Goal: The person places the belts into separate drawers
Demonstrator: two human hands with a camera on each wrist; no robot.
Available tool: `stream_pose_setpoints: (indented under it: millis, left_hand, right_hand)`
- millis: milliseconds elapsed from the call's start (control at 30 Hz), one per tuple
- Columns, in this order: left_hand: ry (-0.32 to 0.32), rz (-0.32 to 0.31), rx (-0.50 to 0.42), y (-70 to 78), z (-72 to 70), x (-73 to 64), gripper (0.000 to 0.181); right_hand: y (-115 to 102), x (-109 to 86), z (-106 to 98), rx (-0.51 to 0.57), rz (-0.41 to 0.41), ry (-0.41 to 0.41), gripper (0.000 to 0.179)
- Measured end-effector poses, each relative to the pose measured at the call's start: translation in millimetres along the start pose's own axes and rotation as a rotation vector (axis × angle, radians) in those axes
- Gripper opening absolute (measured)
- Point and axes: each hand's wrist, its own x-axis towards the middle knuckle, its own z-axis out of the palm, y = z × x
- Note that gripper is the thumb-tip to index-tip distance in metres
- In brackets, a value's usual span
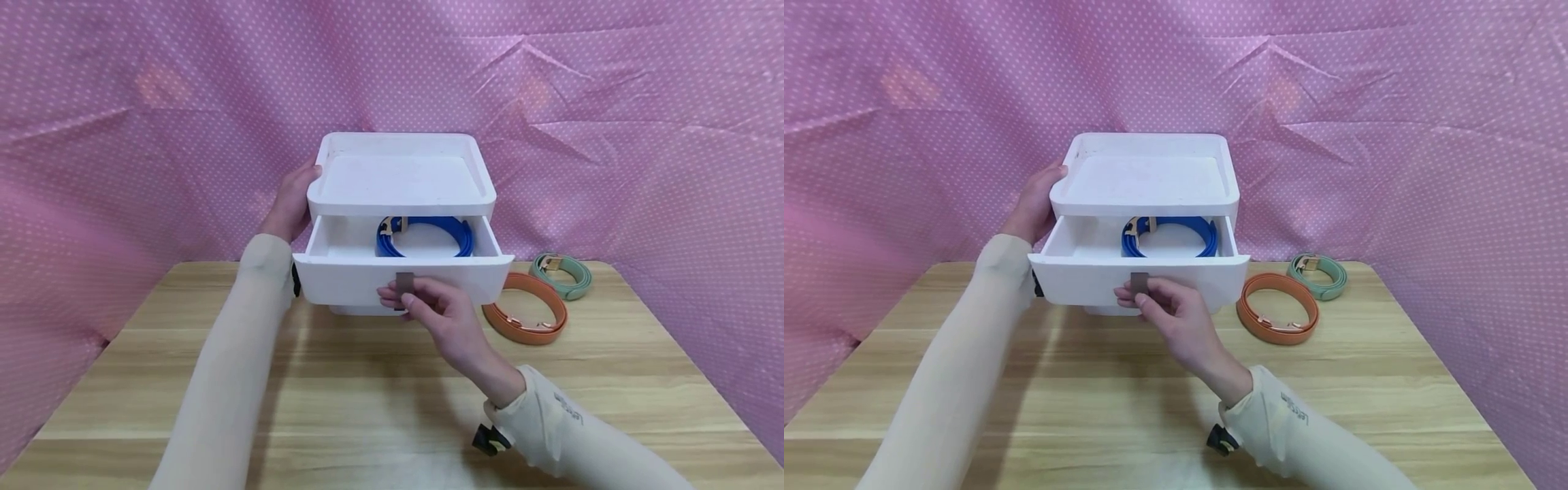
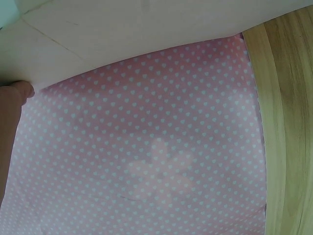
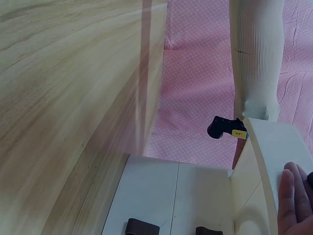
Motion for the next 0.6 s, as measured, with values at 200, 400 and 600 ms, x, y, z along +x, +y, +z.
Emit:
stream_pose_setpoints:
  millis: [200, 400, 600]
  left_hand:
    - [0.001, -0.008, 0.006, 0.0, -0.3, -0.8, 0.054]
    - [-0.001, -0.005, 0.026, -0.5, -0.9, -0.7, 0.054]
    - [-0.004, 0.008, -0.003, -2.2, -0.8, 0.3, 0.054]
  right_hand:
    - [-0.2, 1.9, 1.5, 0.008, -0.006, 0.002, 0.026]
    - [-0.8, 2.4, 1.4, 0.021, 0.007, 0.005, 0.027]
    - [-0.7, 3.7, 1.3, 0.022, 0.011, 0.012, 0.026]
